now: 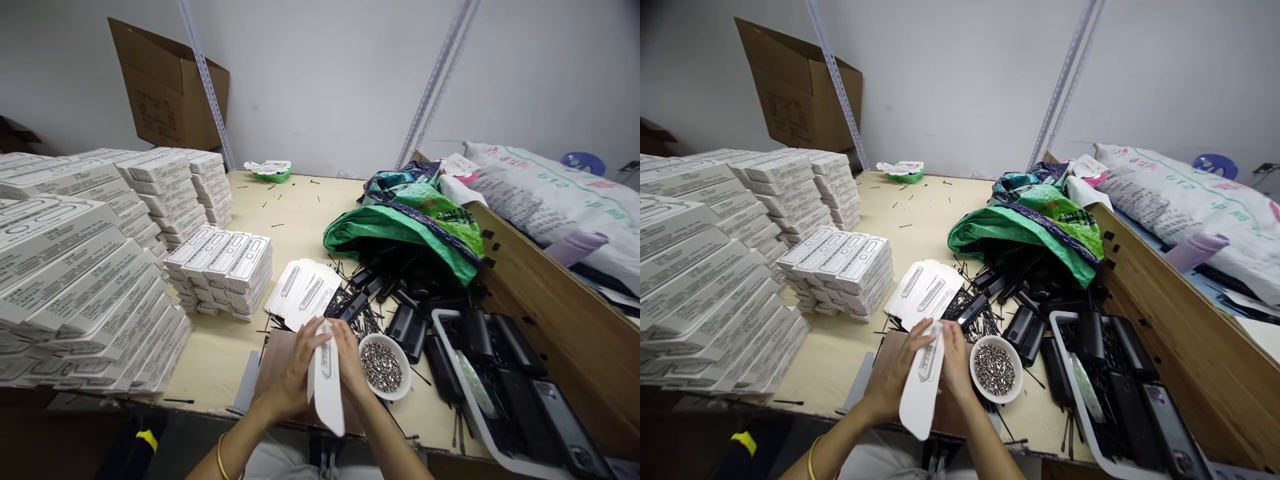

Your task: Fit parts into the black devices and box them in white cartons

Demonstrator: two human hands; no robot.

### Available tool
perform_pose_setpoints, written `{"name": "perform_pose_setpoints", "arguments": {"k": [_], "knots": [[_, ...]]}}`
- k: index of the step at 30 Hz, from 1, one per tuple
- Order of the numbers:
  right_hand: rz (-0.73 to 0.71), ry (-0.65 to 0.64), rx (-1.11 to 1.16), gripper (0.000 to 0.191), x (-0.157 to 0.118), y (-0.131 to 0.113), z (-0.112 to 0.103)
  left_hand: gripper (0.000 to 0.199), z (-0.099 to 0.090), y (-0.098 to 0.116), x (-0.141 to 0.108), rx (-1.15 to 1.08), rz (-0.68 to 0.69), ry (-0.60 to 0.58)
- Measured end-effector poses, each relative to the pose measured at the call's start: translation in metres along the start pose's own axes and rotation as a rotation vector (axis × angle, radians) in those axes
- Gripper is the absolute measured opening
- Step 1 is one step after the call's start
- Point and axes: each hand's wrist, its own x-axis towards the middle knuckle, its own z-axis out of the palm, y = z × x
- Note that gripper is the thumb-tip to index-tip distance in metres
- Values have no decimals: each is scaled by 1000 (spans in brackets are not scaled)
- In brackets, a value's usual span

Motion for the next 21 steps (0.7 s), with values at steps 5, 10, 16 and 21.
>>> {"name": "perform_pose_setpoints", "arguments": {"k": [5, 10, 16, 21], "knots": [[-227, -231, -586, 22, 42, 4, -27, 58, -12, -7, 11, 135, -281, 348], [-263, -216, -646, 18, 85, 1, -65, 67, -17, -24, 10, 314, -447, 278], [-135, 272, -408, 46, 75, -39, -63, 64, -2, -14, 16, 447, -393, 157], [-114, -34, -527, 27, 56, -51, -38, 64, 3, -3, 27, 556, -318, 180]]}}
